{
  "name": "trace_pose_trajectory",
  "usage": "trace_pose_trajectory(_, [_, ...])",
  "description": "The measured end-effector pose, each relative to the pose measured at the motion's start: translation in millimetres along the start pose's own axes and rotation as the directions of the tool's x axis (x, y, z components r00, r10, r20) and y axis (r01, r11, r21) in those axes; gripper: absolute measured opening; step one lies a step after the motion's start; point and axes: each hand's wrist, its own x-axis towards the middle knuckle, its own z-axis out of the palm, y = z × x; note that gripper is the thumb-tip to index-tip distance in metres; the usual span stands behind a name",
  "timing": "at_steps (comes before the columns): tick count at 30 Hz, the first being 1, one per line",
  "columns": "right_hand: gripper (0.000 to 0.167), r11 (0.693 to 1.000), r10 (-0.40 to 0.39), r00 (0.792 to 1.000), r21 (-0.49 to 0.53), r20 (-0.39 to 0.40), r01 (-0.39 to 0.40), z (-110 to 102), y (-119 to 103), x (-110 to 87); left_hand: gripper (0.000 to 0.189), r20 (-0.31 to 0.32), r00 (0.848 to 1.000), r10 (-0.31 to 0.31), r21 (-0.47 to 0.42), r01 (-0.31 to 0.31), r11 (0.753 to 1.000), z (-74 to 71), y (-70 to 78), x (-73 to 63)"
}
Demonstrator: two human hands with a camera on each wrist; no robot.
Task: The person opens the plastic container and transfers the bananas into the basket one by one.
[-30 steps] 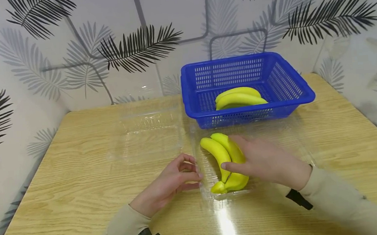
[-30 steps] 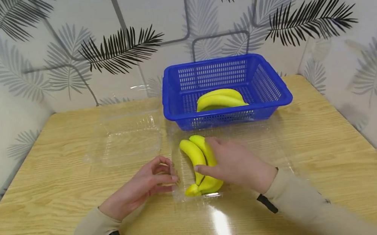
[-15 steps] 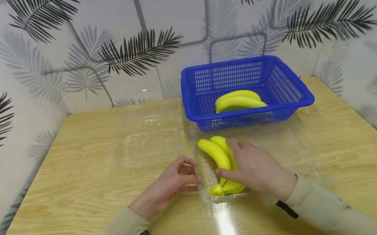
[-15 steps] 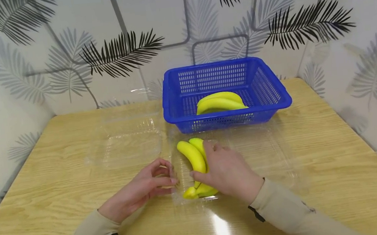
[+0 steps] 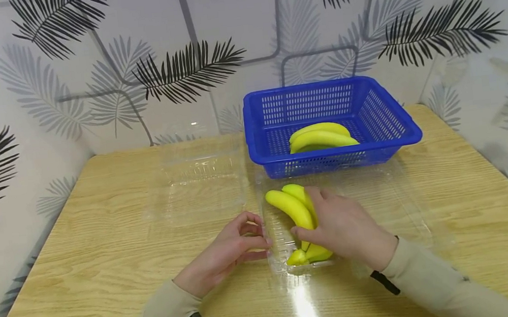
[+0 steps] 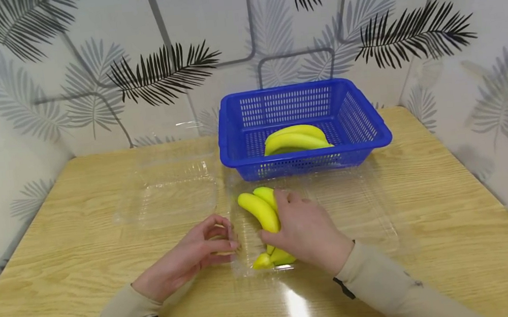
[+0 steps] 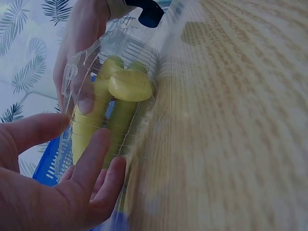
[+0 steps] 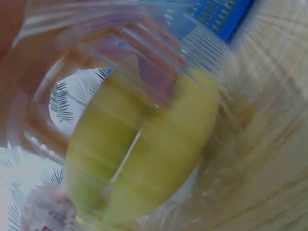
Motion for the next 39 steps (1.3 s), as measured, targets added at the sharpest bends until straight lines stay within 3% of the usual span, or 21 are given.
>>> trace_pose_trajectory(4, [0.083, 1.0, 0.004, 1.0, -0.019, -0.012, -0.004, 1.5, 0.0, 0.3, 0.04, -0.001, 1.0, 0.005, -0.002, -0.005, 1.0, 0.1, -0.6, 0.0])
trace_pose_trajectory(13, [0.082, 0.997, 0.017, 1.0, 0.07, -0.015, -0.016, -4.2, 1.2, -1.0, 0.04, 0.011, 1.0, 0.003, -0.001, -0.003, 1.0, -0.1, -0.8, -1.0])
trace_pose_trajectory(24, [0.081, 0.987, 0.011, 1.0, 0.162, -0.01, -0.009, -32.1, -3.6, -7.9, 0.04, 0.0, 1.0, 0.004, 0.007, -0.004, 1.0, 0.8, -0.1, -1.3])
trace_pose_trajectory(31, [0.079, 0.989, -0.019, 0.997, 0.146, -0.069, 0.028, -52.0, -2.6, -13.8, 0.038, -0.01, 1.0, 0.014, -0.003, -0.014, 1.0, 1.1, 0.4, -0.6])
trace_pose_trajectory(39, [0.074, 0.998, -0.03, 0.993, 0.053, -0.112, 0.036, -80.7, 9.7, -10.6, 0.039, -0.001, 1.0, 0.015, -0.013, -0.016, 1.0, 0.5, -2.7, -0.3])
